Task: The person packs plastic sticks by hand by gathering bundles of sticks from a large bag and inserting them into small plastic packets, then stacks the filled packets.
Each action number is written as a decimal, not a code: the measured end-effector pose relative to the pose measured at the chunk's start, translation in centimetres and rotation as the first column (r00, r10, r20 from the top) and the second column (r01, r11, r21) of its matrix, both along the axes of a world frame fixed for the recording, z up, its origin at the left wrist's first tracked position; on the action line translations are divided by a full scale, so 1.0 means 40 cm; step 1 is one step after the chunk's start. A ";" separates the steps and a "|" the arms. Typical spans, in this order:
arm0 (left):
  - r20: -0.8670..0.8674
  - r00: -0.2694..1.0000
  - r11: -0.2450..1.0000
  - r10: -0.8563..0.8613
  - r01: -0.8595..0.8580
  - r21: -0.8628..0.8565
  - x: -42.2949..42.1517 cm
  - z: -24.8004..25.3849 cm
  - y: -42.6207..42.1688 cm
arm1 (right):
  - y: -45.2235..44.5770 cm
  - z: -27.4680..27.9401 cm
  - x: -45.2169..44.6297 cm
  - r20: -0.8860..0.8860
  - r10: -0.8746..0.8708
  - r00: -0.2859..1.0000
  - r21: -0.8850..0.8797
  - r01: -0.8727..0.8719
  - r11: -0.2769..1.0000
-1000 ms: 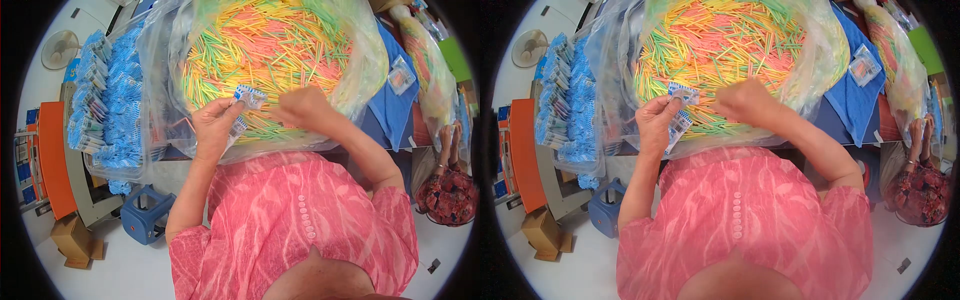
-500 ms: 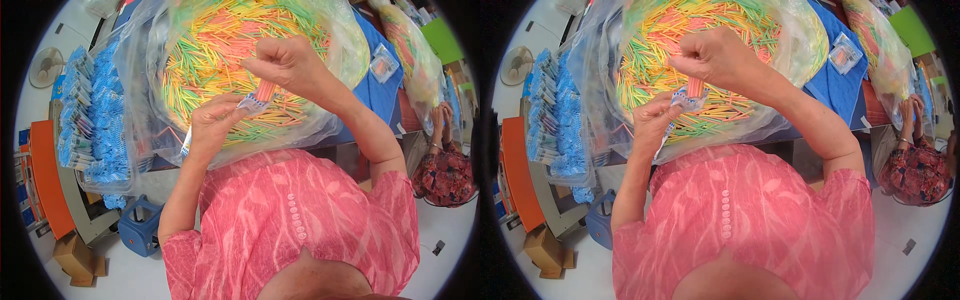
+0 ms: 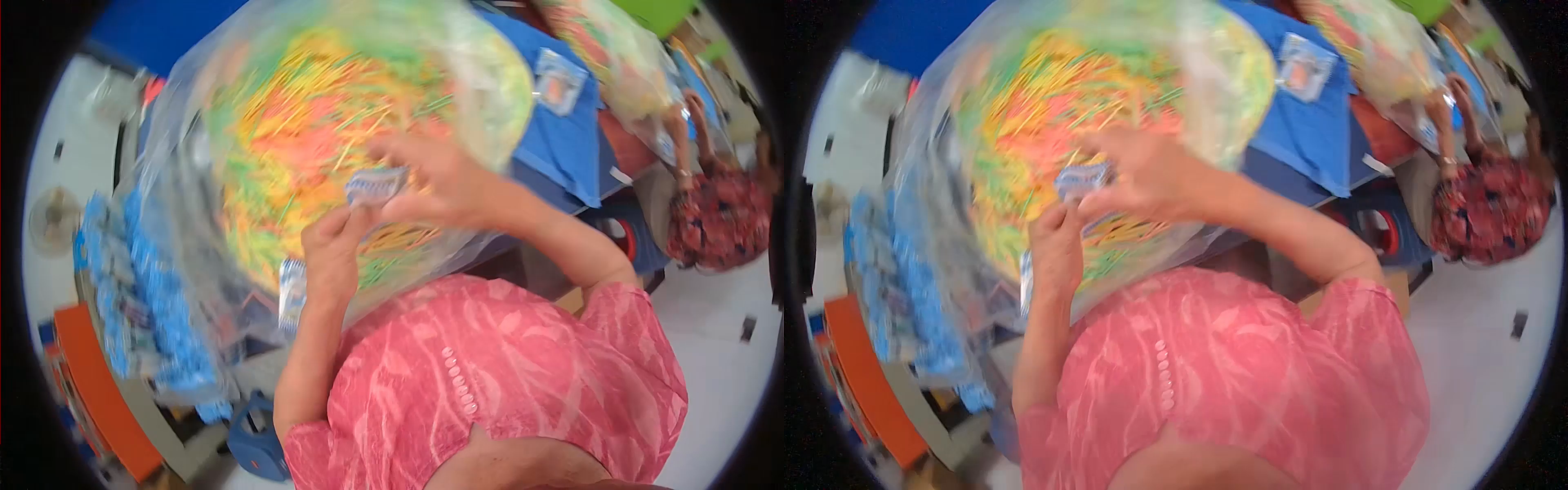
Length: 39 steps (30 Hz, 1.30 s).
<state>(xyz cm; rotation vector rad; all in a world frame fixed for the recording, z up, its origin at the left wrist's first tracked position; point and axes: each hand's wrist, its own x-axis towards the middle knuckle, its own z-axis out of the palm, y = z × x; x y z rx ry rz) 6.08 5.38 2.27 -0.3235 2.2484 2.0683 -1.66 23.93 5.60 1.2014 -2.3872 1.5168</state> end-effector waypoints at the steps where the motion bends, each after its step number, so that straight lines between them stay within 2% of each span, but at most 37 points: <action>1: 0.024 1.000 0.999 -0.021 0.021 -0.033 -0.007 -0.017 0.011 | 0.010 0.008 0.021 -0.019 0.003 1.000 0.032 -0.003 0.999; 2: 0.002 0.997 0.997 -0.078 0.078 -0.014 -0.013 -0.029 0.024 | 0.033 0.004 0.025 -0.041 -0.053 0.998 0.051 0.055 0.997; 4: 0.107 0.990 0.994 -0.096 0.091 0.054 -0.020 -0.046 0.045 | 0.073 -0.029 0.024 0.024 -0.039 0.999 -0.001 0.039 0.999; 5: 0.095 0.988 0.991 -0.123 0.118 0.063 -0.019 -0.040 0.060 | 0.093 -0.035 0.020 0.062 -0.014 0.998 -0.035 0.016 0.999; 6: -0.003 0.996 0.995 -0.087 0.087 0.044 -0.013 -0.025 0.070 | 0.124 -0.015 0.016 0.054 -0.030 0.998 -0.028 0.032 0.999; 8: -0.186 0.982 1.000 0.016 -0.013 0.016 0.000 -0.004 0.078 | 0.222 0.038 0.003 0.388 -0.219 0.895 -0.069 0.266 0.962; 9: -0.176 0.984 0.999 0.036 -0.034 0.012 0.003 -0.007 0.053 | 0.274 0.020 -0.027 0.353 -0.371 0.859 -0.162 0.446 0.880; 10: -0.296 0.955 0.982 -0.007 -0.050 -0.183 0.014 -0.013 0.004 | 0.362 -0.028 -0.082 0.210 -0.532 0.820 -0.177 0.567 0.804; 11: -0.388 0.919 0.922 -0.068 -0.091 -0.377 0.033 -0.014 -0.051 | 0.423 -0.010 -0.112 0.263 -0.572 0.777 -0.138 0.617 0.775; 12: -0.453 0.879 0.818 -0.148 -0.149 -0.556 0.064 -0.012 -0.095 | 0.504 -0.047 -0.165 0.207 -0.636 0.744 -0.107 0.663 0.741; 13: -0.438 0.892 0.797 -0.109 -0.185 -0.575 0.093 -0.007 -0.130 | 0.546 -0.056 -0.189 0.110 -0.755 0.646 0.027 0.758 0.652; 15: -0.371 0.922 0.567 -0.113 -0.247 -0.786 0.134 0.008 -0.183 | 0.635 -0.130 -0.258 -0.135 -0.772 0.621 0.157 0.783 0.602; 16: -0.338 0.935 0.440 -0.112 -0.258 -0.860 0.152 0.013 -0.198 | 0.647 -0.147 -0.279 -0.128 -0.751 0.648 0.148 0.761 0.631; 17: -0.338 0.937 0.424 -0.087 -0.273 -0.864 0.169 0.011 -0.208 | 0.662 -0.163 -0.293 -0.508 -0.670 0.541 0.144 0.820 0.554; 18: -0.282 0.959 0.409 -0.038 -0.243 -0.880 0.183 -0.002 -0.215 | 0.631 -0.144 -0.289 -0.807 -0.480 0.343 0.089 0.875 0.476; 19: -0.228 0.973 0.401 0.010 -0.213 -0.891 0.194 -0.018 -0.219 | 0.591 -0.120 -0.289 -0.807 -0.477 0.349 0.082 0.866 0.494; 21: -0.175 0.982 0.391 0.067 -0.187 -0.901 0.207 -0.034 -0.222 | 0.406 -0.034 -0.266 -0.763 -0.475 0.438 -0.003 0.732 0.681; 22: -0.206 0.977 0.389 0.057 -0.212 -0.897 0.206 -0.038 -0.222 | 0.326 -0.063 -0.263 -0.554 -0.471 0.687 0.038 0.586 0.810; 23: -0.239 0.970 0.385 0.046 -0.239 -0.892 0.200 -0.039 -0.221 | 0.242 -0.089 -0.262 -0.301 -0.387 0.872 0.022 0.412 0.911; 24: -0.274 0.961 0.380 0.036 -0.267 -0.886 0.195 -0.036 -0.222 | 0.145 -0.078 -0.254 -0.450 -0.146 0.881 0.125 0.224 0.967; 25: -0.282 0.958 0.372 0.044 -0.278 -0.886 0.189 -0.029 -0.220 | 0.045 -0.072 -0.239 -0.479 0.022 0.877 0.167 0.066 0.984; 27: -0.310 0.951 0.403 0.006 -0.285 -0.869 0.174 -0.011 -0.210 | -0.125 -0.053 -0.224 -0.237 0.094 0.967 0.490 0.035 0.871; 29: -0.326 0.945 0.421 -0.011 -0.292 -0.859 0.167 -0.004 -0.204 | -0.249 -0.085 -0.256 -0.227 0.126 0.966 0.633 0.049 0.772; 30: -0.344 0.939 0.440 -0.022 -0.299 -0.847 0.164 -0.003 -0.201 | -0.282 -0.072 -0.260 -0.232 0.132 0.964 0.633 0.046 0.773; 33: -0.383 0.923 0.483 -0.043 -0.316 -0.817 0.157 0.004 -0.209 | -0.357 -0.022 -0.261 -0.112 0.210 0.971 0.857 -0.013 0.514; 34: -0.393 0.918 0.502 -0.049 -0.317 -0.804 0.152 0.006 -0.213 | -0.378 -0.022 -0.262 -0.116 0.213 0.970 0.860 -0.009 0.510; 37: -0.415 0.907 0.550 -0.065 -0.315 -0.774 0.132 0.006 -0.215 | -0.414 -0.051 -0.267 -0.048 0.208 0.977 0.923 -0.036 0.383; 39: -0.458 0.883 0.572 -0.104 -0.324 -0.754 0.113 0.004 -0.215 | -0.417 -0.066 -0.269 -0.070 0.234 0.970 0.926 -0.024 0.378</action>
